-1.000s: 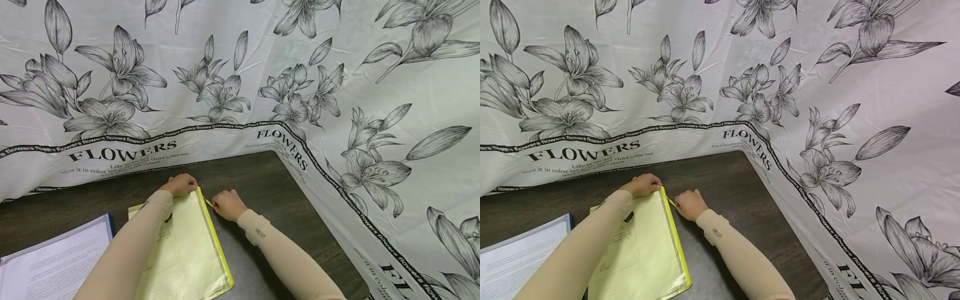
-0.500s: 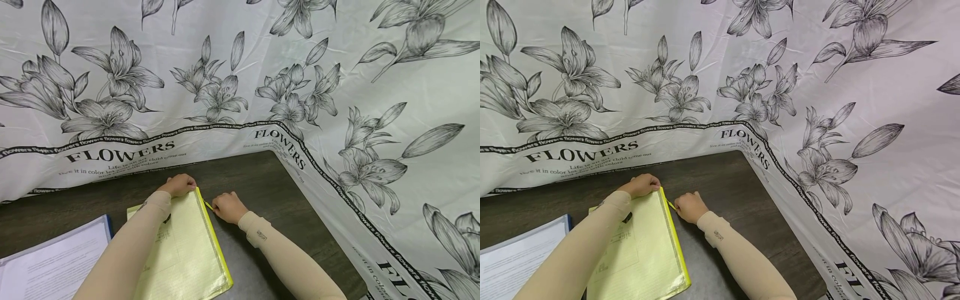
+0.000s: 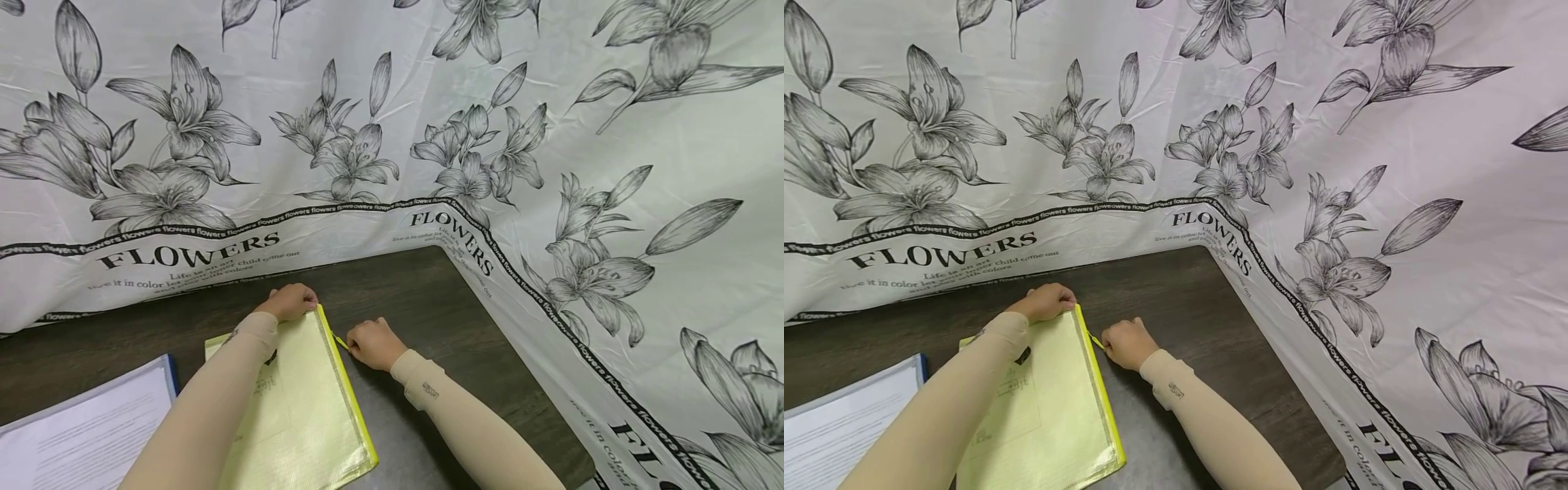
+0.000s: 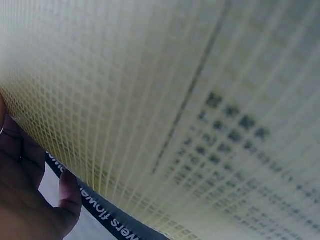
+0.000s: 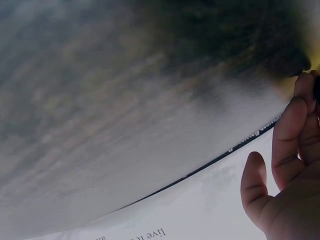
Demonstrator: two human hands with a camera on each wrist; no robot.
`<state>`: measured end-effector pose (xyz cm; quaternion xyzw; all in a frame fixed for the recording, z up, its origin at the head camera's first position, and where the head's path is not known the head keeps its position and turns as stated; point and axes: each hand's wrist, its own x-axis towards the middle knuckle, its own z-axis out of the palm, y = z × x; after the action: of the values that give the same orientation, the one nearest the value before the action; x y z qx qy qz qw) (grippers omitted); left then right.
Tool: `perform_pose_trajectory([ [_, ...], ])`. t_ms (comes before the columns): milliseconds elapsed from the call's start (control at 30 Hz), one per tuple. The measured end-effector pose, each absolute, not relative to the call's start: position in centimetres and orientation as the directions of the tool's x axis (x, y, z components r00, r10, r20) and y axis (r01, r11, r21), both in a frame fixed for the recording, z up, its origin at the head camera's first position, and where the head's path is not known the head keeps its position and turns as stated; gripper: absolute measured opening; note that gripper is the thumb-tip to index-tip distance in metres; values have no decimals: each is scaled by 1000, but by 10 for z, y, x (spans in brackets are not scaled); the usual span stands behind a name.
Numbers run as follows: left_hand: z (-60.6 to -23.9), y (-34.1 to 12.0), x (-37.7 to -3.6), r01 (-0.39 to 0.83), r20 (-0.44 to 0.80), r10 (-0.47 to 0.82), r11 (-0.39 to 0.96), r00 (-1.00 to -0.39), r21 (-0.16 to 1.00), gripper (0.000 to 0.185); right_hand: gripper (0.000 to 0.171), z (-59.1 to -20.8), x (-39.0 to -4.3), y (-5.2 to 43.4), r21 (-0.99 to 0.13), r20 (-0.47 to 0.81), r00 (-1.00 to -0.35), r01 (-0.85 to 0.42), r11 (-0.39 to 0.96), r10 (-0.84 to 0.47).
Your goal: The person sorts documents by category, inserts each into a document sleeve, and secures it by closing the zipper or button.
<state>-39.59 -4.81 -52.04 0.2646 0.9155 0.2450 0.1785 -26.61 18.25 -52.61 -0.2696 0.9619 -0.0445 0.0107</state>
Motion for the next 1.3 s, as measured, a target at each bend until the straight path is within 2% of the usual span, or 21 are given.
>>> perform_pose_trajectory([
  [400, -523, -47, -397, 398, -180, 572, 731, -800, 554, 17, 36, -517, -249, 184, -152, -30, -849, -518, 842, -528],
  [700, -516, -43, -395, 412, -143, 567, 728, -811, 547, 19, 44, -513, -231, 192, -155, -82, -832, -532, 832, -548],
  [1100, -519, -46, -398, 414, -125, 563, 723, -817, 552, 18, 37, -495, -198, 191, -154, -256, -786, -541, 827, -563],
  [1300, -517, -46, -397, 418, -114, 557, 728, -822, 544, 19, 43, -492, -182, 193, -153, -316, -753, -560, 814, -577],
])
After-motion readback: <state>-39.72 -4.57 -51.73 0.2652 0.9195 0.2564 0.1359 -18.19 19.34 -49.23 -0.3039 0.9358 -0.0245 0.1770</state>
